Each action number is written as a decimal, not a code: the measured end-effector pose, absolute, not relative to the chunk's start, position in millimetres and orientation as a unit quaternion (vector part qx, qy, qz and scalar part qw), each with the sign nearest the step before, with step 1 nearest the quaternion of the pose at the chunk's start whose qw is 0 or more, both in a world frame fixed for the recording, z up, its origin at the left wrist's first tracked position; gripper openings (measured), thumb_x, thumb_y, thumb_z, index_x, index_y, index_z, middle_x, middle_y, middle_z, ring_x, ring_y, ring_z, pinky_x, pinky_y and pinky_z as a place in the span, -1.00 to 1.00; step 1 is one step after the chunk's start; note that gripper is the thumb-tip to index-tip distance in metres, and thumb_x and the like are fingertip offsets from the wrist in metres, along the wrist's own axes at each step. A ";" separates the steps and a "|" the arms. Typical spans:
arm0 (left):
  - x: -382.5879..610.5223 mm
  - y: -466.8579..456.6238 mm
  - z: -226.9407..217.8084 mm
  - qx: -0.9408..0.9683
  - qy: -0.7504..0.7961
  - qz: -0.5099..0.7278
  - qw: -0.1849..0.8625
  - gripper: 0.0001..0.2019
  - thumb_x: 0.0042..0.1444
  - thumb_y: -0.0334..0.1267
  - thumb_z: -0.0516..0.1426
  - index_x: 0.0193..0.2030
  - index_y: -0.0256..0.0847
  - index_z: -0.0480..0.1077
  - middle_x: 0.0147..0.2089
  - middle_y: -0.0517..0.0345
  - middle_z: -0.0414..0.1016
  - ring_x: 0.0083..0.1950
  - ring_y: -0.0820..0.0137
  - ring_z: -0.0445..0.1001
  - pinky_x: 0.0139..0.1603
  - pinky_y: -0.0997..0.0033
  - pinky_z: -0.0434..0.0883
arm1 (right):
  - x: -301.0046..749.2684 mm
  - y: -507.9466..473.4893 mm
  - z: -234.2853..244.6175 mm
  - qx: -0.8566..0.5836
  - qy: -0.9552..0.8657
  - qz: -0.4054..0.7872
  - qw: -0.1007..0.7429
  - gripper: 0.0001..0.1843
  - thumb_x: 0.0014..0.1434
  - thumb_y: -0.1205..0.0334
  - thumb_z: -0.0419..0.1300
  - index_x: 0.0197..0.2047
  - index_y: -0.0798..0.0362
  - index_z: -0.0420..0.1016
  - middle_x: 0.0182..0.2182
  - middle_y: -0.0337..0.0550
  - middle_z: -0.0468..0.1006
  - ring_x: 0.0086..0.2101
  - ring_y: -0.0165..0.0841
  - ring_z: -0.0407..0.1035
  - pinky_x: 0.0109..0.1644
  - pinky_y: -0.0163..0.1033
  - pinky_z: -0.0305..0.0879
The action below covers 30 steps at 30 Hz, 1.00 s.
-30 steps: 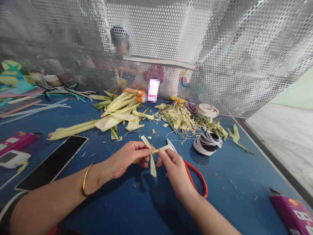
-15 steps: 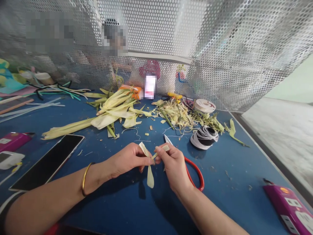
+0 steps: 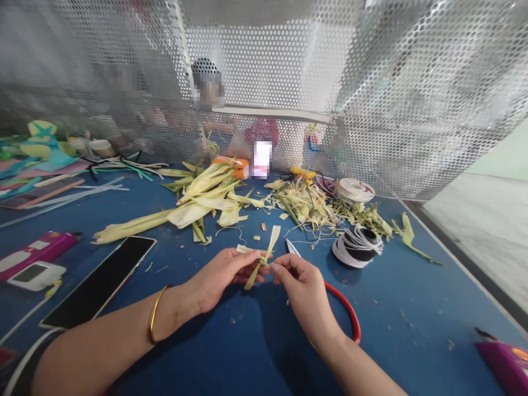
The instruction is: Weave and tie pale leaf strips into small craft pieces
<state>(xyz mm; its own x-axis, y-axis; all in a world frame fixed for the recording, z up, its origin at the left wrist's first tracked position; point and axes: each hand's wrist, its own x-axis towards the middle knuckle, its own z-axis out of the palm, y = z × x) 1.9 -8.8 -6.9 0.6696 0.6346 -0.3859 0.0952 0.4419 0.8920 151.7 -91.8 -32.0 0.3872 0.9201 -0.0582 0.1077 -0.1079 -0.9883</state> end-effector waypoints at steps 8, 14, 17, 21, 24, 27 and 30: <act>-2.1 2.7 -8.1 0.503 0.396 0.175 0.748 -0.55 -0.01 0.09 0.28 -0.23 -0.33 0.57 -0.41 -0.02 0.60 -0.44 0.39 0.51 -0.24 0.34 0.41 | 157.6 -93.0 -25.0 -0.644 -0.481 0.308 0.510 -0.70 0.20 -0.01 0.15 -0.43 0.02 0.38 -0.57 -0.30 0.30 -0.49 -0.39 0.16 -0.42 -0.30 0.08; -2.4 4.5 -6.9 0.515 0.410 0.204 0.724 -0.81 -0.03 -0.23 0.31 -0.31 -0.30 0.56 -0.40 0.05 0.61 -0.44 0.46 0.51 -0.33 0.46 0.38 | 158.3 -96.5 -24.5 -0.657 -0.528 0.258 0.473 -0.74 0.26 0.06 0.10 -0.40 0.02 0.39 -0.50 -0.27 0.33 -0.45 -0.39 0.18 -0.40 -0.30 0.11; -2.0 1.7 -5.5 0.540 0.394 0.186 0.720 -0.88 0.00 -0.31 0.29 -0.31 -0.31 0.55 -0.37 0.05 0.62 -0.44 0.48 0.51 -0.34 0.49 0.37 | 157.0 -96.1 -23.7 -0.670 -0.496 0.288 0.472 -0.74 0.23 0.01 0.14 -0.32 0.02 0.47 -0.49 -0.25 0.40 -0.48 -0.39 0.19 -0.45 -0.31 0.11; -0.3 -4.2 -5.5 0.571 0.382 0.188 0.702 -0.89 -0.01 -0.36 0.30 -0.30 -0.31 0.55 -0.41 0.09 0.60 -0.42 0.49 0.51 -0.30 0.50 0.41 | 153.4 -94.4 -25.7 -0.649 -0.445 0.380 0.486 -0.68 0.11 -0.06 0.26 -0.34 0.06 0.51 -0.56 -0.28 0.37 -0.55 -0.44 0.13 -0.51 -0.33 0.02; 1.8 -7.5 -6.7 0.563 0.379 0.188 0.710 -0.92 0.00 -0.39 0.30 -0.33 -0.33 0.53 -0.44 0.11 0.59 -0.40 0.47 0.52 -0.23 0.46 0.44 | 151.3 -93.5 -27.5 -0.640 -0.433 0.397 0.495 -0.70 0.07 -0.01 0.28 -0.43 0.07 0.47 -0.60 -0.32 0.31 -0.56 -0.48 0.07 -0.52 -0.34 -0.04; 3.6 -8.8 -7.4 0.549 0.383 0.188 0.718 -0.94 0.02 -0.44 0.27 -0.33 -0.32 0.50 -0.42 0.09 0.60 -0.37 0.45 0.55 -0.21 0.44 0.45 | 151.0 -93.9 -26.8 -0.640 -0.452 0.385 0.488 -0.77 0.08 0.07 0.25 -0.44 0.07 0.45 -0.57 -0.30 0.35 -0.52 -0.45 0.13 -0.46 -0.34 0.03; 4.1 -9.5 -7.6 0.552 0.380 0.196 0.716 -0.94 0.02 -0.46 0.26 -0.33 -0.32 0.50 -0.40 0.08 0.61 -0.32 0.42 0.57 -0.20 0.45 0.44 | 151.2 -94.9 -24.8 -0.656 -0.463 0.368 0.469 -0.80 0.08 0.11 0.22 -0.45 0.06 0.45 -0.58 -0.30 0.36 -0.52 -0.44 0.15 -0.46 -0.34 0.06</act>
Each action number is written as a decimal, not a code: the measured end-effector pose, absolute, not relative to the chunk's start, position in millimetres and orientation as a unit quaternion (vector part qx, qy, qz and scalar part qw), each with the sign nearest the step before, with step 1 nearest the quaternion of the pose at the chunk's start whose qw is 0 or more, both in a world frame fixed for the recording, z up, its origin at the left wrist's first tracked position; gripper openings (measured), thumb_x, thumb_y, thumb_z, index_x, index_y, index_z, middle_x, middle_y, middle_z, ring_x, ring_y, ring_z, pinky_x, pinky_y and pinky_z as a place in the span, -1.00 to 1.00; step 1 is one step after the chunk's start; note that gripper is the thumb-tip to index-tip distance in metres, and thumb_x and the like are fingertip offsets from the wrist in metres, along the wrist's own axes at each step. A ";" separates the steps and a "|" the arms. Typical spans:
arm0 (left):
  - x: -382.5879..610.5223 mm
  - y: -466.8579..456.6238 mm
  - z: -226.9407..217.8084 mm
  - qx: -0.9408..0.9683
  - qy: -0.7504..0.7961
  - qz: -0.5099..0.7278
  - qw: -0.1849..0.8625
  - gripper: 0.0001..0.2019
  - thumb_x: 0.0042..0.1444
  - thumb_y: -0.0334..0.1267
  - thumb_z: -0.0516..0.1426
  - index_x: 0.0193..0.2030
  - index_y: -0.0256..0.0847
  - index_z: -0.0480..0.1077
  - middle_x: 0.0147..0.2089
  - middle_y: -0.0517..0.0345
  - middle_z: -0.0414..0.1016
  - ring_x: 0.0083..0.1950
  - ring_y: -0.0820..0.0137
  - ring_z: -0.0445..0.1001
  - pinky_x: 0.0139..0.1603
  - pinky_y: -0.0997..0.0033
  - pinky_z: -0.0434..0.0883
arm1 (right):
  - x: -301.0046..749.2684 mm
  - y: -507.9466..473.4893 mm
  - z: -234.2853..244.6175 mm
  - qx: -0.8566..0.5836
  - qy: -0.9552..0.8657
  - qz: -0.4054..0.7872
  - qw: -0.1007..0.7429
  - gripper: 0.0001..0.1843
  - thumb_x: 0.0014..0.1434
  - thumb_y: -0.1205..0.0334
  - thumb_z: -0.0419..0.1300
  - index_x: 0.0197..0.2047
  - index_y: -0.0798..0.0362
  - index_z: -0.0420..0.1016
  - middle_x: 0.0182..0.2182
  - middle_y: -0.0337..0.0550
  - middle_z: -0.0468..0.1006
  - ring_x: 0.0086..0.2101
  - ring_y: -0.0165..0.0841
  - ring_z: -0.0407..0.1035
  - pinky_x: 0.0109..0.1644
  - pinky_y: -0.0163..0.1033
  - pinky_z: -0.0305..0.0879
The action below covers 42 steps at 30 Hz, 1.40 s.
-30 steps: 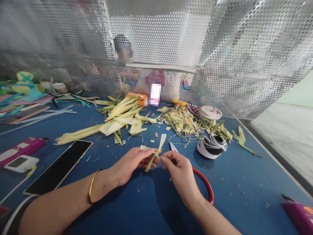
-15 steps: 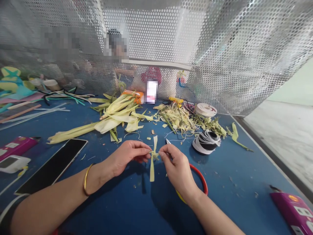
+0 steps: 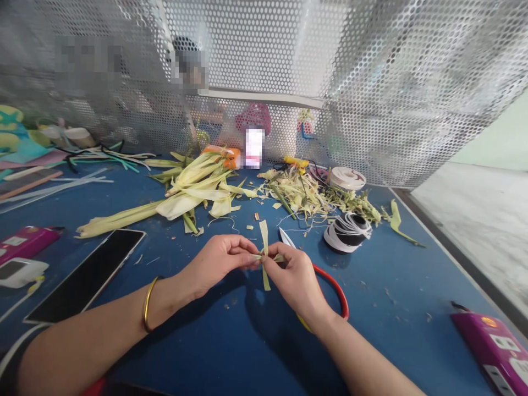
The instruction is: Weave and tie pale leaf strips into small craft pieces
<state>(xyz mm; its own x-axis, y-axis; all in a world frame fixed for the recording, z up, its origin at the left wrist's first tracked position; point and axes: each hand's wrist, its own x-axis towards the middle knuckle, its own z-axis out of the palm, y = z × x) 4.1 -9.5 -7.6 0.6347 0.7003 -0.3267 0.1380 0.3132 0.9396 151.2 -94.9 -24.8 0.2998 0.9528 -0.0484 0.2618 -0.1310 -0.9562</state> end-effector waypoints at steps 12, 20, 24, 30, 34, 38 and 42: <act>5.0 -10.8 -11.6 0.509 0.366 0.211 0.750 -0.88 -0.05 -0.42 0.32 -0.33 -0.32 0.53 -0.39 0.09 0.61 -0.29 0.43 0.58 -0.21 0.49 0.41 | 152.1 -96.6 -29.0 -0.673 -0.447 0.343 0.479 -0.82 0.06 0.15 0.20 -0.47 0.07 0.46 -0.60 -0.32 0.33 -0.55 -0.47 0.08 -0.50 -0.34 -0.01; 1.7 -2.7 -5.7 0.475 0.389 0.209 0.761 -0.86 -0.01 -0.40 0.28 -0.26 -0.32 0.50 -0.35 0.00 0.64 -0.29 0.37 0.61 -0.18 0.40 0.46 | 157.8 -92.5 -19.4 -0.627 -0.410 0.378 0.544 -0.70 0.05 0.00 0.28 -0.28 0.07 0.52 -0.45 -0.16 0.55 -0.40 -0.31 0.40 -0.31 -0.24 0.27; -1.2 -1.4 -3.4 0.491 0.388 0.155 0.764 -0.76 0.04 -0.25 0.27 -0.15 -0.28 0.52 -0.30 -0.02 0.64 -0.29 0.35 0.60 -0.23 0.39 0.44 | 159.4 -91.7 -16.5 -0.621 -0.397 0.365 0.568 -0.72 0.02 0.01 0.31 -0.37 0.06 0.50 -0.52 -0.20 0.53 -0.43 -0.33 0.40 -0.30 -0.24 0.30; -0.2 -4.1 -8.5 0.561 0.373 0.133 0.727 -0.78 0.02 -0.17 0.30 -0.23 -0.25 0.59 -0.34 0.07 0.62 -0.29 0.41 0.56 -0.20 0.43 0.40 | 152.3 -94.2 -18.2 -0.614 -0.422 0.395 0.537 -0.75 0.05 0.04 0.32 -0.39 0.07 0.53 -0.51 -0.22 0.53 -0.43 -0.36 0.38 -0.33 -0.28 0.27; 2.3 -6.6 -9.1 0.541 0.358 0.164 0.743 -0.92 0.02 -0.32 0.28 -0.35 -0.28 0.60 -0.47 0.15 0.56 -0.41 0.50 0.49 -0.20 0.45 0.41 | 151.3 -97.0 -18.7 -0.624 -0.453 0.369 0.519 -0.76 0.10 0.04 0.28 -0.38 0.06 0.55 -0.49 -0.21 0.55 -0.42 -0.36 0.37 -0.32 -0.28 0.26; 3.9 -8.6 -7.7 0.512 0.361 0.176 0.759 -0.96 -0.03 -0.39 0.29 -0.39 -0.30 0.59 -0.50 0.16 0.55 -0.45 0.49 0.48 -0.21 0.42 0.44 | 153.2 -99.0 -22.2 -0.635 -0.469 0.337 0.513 -0.78 0.15 0.07 0.24 -0.38 0.04 0.56 -0.50 -0.22 0.54 -0.44 -0.36 0.37 -0.31 -0.26 0.26; 3.4 -5.8 -8.4 0.478 0.378 0.160 0.776 -0.90 -0.08 -0.38 0.34 -0.38 -0.32 0.57 -0.53 0.14 0.54 -0.47 0.46 0.50 -0.20 0.39 0.47 | 154.1 -97.3 -25.8 -0.643 -0.469 0.314 0.519 -0.81 0.14 0.11 0.26 -0.41 0.04 0.56 -0.52 -0.22 0.53 -0.43 -0.35 0.39 -0.30 -0.25 0.28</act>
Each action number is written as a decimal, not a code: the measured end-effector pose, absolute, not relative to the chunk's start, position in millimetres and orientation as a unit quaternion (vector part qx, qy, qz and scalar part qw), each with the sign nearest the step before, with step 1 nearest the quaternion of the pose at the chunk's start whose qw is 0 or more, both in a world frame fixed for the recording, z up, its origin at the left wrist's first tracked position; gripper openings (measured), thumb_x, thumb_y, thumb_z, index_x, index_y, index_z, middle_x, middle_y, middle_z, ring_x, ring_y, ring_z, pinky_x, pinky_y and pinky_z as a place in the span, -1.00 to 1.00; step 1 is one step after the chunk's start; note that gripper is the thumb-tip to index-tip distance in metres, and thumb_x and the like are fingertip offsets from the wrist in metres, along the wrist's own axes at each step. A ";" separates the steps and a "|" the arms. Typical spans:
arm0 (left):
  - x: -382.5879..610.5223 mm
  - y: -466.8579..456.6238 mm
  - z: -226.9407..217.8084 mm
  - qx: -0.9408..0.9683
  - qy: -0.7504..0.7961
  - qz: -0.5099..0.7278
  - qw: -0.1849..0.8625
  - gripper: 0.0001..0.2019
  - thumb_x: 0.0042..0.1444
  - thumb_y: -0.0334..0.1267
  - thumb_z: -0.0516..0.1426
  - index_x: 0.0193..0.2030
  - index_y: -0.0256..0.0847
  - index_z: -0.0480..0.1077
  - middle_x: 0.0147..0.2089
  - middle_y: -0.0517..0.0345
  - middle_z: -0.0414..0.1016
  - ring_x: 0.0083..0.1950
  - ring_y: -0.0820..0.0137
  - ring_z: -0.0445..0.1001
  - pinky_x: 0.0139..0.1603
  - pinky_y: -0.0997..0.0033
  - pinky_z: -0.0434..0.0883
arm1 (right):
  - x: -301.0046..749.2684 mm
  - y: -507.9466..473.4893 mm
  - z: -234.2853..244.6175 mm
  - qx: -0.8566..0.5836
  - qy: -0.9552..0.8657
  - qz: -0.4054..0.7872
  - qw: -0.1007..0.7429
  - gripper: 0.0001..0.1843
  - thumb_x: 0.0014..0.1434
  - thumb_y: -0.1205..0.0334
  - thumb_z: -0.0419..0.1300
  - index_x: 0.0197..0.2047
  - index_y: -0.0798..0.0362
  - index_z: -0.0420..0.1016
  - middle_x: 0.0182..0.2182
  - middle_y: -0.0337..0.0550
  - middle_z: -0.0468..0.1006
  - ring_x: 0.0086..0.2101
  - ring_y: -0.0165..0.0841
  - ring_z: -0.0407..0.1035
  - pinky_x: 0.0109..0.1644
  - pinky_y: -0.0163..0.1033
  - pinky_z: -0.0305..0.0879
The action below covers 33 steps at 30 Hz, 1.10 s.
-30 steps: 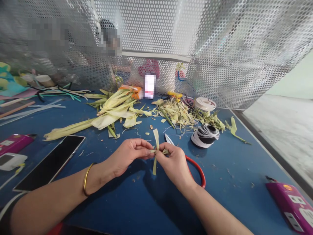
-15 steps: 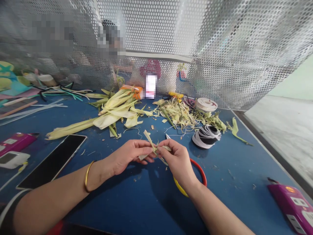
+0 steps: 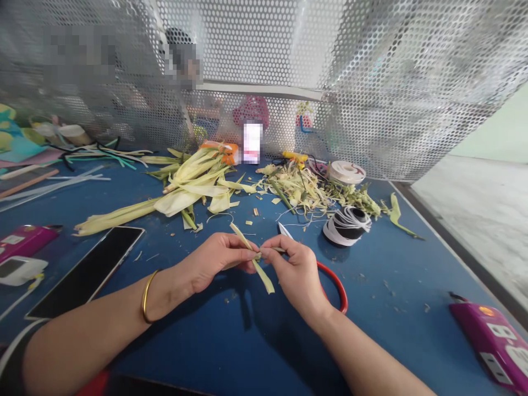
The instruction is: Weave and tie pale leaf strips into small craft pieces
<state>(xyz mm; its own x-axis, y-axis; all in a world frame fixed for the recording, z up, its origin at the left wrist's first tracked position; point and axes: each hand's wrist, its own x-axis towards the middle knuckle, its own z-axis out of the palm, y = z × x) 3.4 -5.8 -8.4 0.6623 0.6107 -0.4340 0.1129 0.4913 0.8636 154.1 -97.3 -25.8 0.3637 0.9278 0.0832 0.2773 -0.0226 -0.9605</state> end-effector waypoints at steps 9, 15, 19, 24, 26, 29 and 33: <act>-2.2 5.4 -18.8 0.355 0.277 0.148 0.880 -0.78 -0.02 -0.34 0.36 -0.21 -0.28 0.52 -0.50 0.17 0.53 -0.51 0.46 0.51 -0.27 0.37 0.51 | 160.2 -95.3 -12.7 -0.595 -0.446 0.280 0.606 -0.73 0.21 0.01 0.19 -0.14 0.00 0.54 -0.22 -0.12 0.60 -0.20 -0.26 0.46 -0.07 -0.17 0.34; -3.1 5.4 -20.2 0.325 0.264 0.141 0.897 -0.86 0.07 -0.37 0.30 -0.21 -0.28 0.51 -0.53 0.23 0.49 -0.57 0.52 0.46 -0.35 0.43 0.52 | 154.5 -98.8 -11.7 -0.563 -0.579 0.300 0.508 -0.79 0.23 0.11 0.20 -0.38 0.00 0.53 -0.40 -0.21 0.56 -0.32 -0.33 0.41 -0.18 -0.24 0.30; -4.4 8.3 -23.5 0.318 0.249 0.105 0.909 -0.72 0.03 -0.23 0.33 -0.14 -0.31 0.52 -0.45 0.14 0.56 -0.53 0.44 0.52 -0.38 0.41 0.53 | 153.1 -97.7 -15.1 -0.565 -0.598 0.258 0.506 -0.79 0.25 0.18 0.17 -0.41 0.00 0.52 -0.39 -0.20 0.58 -0.31 -0.32 0.43 -0.17 -0.24 0.30; -4.3 7.4 -20.4 0.322 0.249 0.100 0.908 -0.75 0.02 -0.27 0.34 -0.17 -0.30 0.51 -0.42 0.13 0.57 -0.54 0.48 0.50 -0.40 0.46 0.50 | 155.0 -96.5 -16.8 -0.580 -0.629 0.212 0.472 -0.77 0.29 0.19 0.14 -0.38 -0.03 0.54 -0.35 -0.17 0.60 -0.29 -0.29 0.45 -0.16 -0.22 0.30; -4.0 5.6 -16.4 0.328 0.261 0.114 0.901 -0.82 0.03 -0.35 0.31 -0.20 -0.28 0.51 -0.47 0.16 0.54 -0.56 0.50 0.46 -0.40 0.46 0.49 | 156.6 -96.8 -15.7 -0.583 -0.648 0.180 0.456 -0.78 0.31 0.20 0.14 -0.36 -0.04 0.55 -0.37 -0.18 0.59 -0.30 -0.29 0.44 -0.13 -0.19 0.28; -3.7 3.9 -12.1 0.343 0.277 0.141 0.887 -0.89 0.05 -0.42 0.27 -0.24 -0.28 0.51 -0.54 0.19 0.49 -0.60 0.53 0.40 -0.41 0.47 0.47 | 158.9 -97.6 -12.4 -0.584 -0.670 0.120 0.443 -0.79 0.30 0.22 0.15 -0.36 -0.03 0.53 -0.43 -0.20 0.56 -0.35 -0.31 0.41 -0.08 -0.16 0.25; -3.4 4.2 -12.5 0.351 0.286 0.164 0.877 -0.92 0.06 -0.42 0.27 -0.27 -0.28 0.51 -0.56 0.19 0.46 -0.61 0.54 0.39 -0.40 0.48 0.45 | 160.4 -97.4 -13.8 -0.590 -0.673 0.072 0.440 -0.75 0.32 0.21 0.12 -0.40 -0.03 0.51 -0.47 -0.19 0.53 -0.37 -0.30 0.39 -0.08 -0.12 0.24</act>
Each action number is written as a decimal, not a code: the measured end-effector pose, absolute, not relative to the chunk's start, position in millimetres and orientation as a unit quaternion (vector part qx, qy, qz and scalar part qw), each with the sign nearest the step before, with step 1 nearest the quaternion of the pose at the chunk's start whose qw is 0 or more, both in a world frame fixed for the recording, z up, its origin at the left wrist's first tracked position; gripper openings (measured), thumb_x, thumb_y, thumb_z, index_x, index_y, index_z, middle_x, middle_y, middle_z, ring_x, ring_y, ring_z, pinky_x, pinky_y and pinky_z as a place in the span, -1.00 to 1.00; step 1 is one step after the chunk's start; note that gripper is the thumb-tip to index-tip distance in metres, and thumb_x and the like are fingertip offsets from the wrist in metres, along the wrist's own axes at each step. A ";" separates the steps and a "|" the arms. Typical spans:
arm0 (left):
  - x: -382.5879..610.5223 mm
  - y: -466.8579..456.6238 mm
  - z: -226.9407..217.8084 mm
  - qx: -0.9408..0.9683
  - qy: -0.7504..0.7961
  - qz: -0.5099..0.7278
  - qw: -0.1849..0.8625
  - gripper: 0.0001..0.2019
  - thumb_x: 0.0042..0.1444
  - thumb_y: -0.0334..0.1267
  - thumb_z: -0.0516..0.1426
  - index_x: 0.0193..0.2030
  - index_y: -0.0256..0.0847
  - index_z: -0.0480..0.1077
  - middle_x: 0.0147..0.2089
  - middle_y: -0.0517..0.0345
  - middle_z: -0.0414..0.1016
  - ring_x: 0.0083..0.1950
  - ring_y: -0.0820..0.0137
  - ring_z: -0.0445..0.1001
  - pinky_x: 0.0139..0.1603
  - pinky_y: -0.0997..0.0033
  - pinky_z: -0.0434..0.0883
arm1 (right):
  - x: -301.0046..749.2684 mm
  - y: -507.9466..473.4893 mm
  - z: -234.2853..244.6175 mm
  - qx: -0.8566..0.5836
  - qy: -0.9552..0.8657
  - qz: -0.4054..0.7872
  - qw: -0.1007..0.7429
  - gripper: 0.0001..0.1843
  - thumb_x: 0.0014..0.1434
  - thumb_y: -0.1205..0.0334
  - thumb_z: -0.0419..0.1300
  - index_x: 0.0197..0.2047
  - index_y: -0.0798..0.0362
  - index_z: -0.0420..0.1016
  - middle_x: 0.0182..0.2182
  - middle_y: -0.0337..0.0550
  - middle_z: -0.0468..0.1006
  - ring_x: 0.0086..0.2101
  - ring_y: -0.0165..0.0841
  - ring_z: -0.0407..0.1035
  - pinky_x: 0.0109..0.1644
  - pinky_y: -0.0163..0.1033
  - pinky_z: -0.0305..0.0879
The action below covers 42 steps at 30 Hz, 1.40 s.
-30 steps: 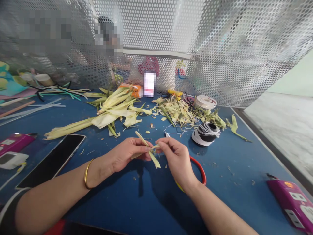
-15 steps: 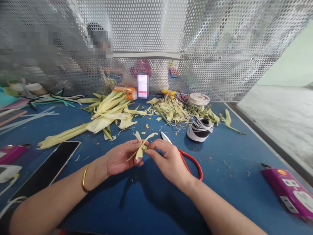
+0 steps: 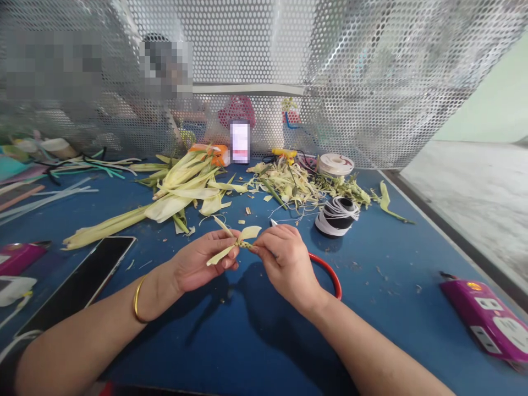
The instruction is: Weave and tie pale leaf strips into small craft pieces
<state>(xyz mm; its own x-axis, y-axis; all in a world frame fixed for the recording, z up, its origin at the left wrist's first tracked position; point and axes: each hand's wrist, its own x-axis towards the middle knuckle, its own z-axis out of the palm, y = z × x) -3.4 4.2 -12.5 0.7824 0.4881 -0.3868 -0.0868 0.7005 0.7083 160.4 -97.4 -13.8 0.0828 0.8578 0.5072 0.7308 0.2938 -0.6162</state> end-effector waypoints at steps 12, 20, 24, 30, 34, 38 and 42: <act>-3.0 4.2 -10.3 0.474 0.305 0.193 0.803 -0.81 0.04 -0.27 0.32 -0.20 -0.29 0.56 -0.38 0.10 0.59 -0.49 0.48 0.53 -0.36 0.52 0.47 | 160.4 -93.0 -20.8 -0.586 -0.588 0.227 0.509 -0.82 0.18 0.19 0.23 -0.14 -0.05 0.59 -0.08 -0.10 0.59 -0.06 -0.19 0.44 0.04 -0.09 0.30; -0.2 -3.5 -8.6 0.518 0.327 0.173 0.771 -0.75 0.09 -0.13 0.28 -0.26 -0.33 0.54 -0.42 0.05 0.59 -0.47 0.41 0.56 -0.30 0.42 0.49 | 158.2 -95.1 -21.8 -0.630 -0.466 0.309 0.539 -0.76 0.14 0.04 0.26 -0.38 0.04 0.55 -0.48 -0.20 0.55 -0.41 -0.31 0.38 -0.29 -0.22 0.26; 2.1 -6.6 -8.3 0.539 0.341 0.142 0.757 -0.86 0.03 -0.30 0.32 -0.32 -0.35 0.52 -0.51 0.08 0.57 -0.52 0.42 0.54 -0.34 0.44 0.48 | 155.7 -96.0 -27.8 -0.659 -0.482 0.257 0.517 -0.77 0.16 0.10 0.22 -0.46 0.03 0.49 -0.53 -0.24 0.50 -0.45 -0.36 0.33 -0.33 -0.26 0.22; 3.0 -7.7 -6.9 0.561 0.349 0.108 0.743 -0.89 0.09 -0.32 0.25 -0.37 -0.35 0.50 -0.51 0.03 0.58 -0.53 0.41 0.54 -0.36 0.43 0.48 | 159.5 -95.9 -23.6 -0.664 -0.508 0.247 0.490 -0.77 0.19 0.10 0.19 -0.43 0.01 0.51 -0.47 -0.20 0.53 -0.39 -0.31 0.37 -0.27 -0.24 0.26; 4.4 -14.6 -11.2 0.605 0.335 0.083 0.718 -0.75 0.15 -0.23 0.19 -0.51 -0.29 0.45 -0.54 0.08 0.55 -0.54 0.42 0.52 -0.41 0.46 0.45 | 163.1 -95.4 -17.9 -0.636 -0.567 0.237 0.467 -0.79 0.19 0.08 0.21 -0.33 0.00 0.60 -0.35 -0.14 0.54 -0.30 -0.29 0.38 -0.21 -0.22 0.27; 4.3 -22.2 -14.5 0.684 0.303 0.023 0.664 -0.72 0.14 -0.24 0.15 -0.58 -0.24 0.43 -0.60 0.15 0.50 -0.55 0.43 0.50 -0.43 0.47 0.44 | 157.5 -96.7 -18.8 -0.618 -0.530 0.361 0.454 -0.77 0.10 0.04 0.29 -0.42 0.03 0.51 -0.55 -0.28 0.36 -0.49 -0.40 0.22 -0.42 -0.28 0.18; 2.3 -22.0 -14.2 0.734 0.306 0.014 0.606 -0.69 0.11 -0.21 0.14 -0.62 -0.24 0.41 -0.58 0.15 0.52 -0.52 0.44 0.52 -0.45 0.53 0.39 | 153.2 -99.6 -19.7 -0.617 -0.502 0.367 0.483 -0.74 0.15 0.06 0.25 -0.45 0.04 0.41 -0.56 -0.30 0.38 -0.52 -0.43 0.23 -0.46 -0.32 0.17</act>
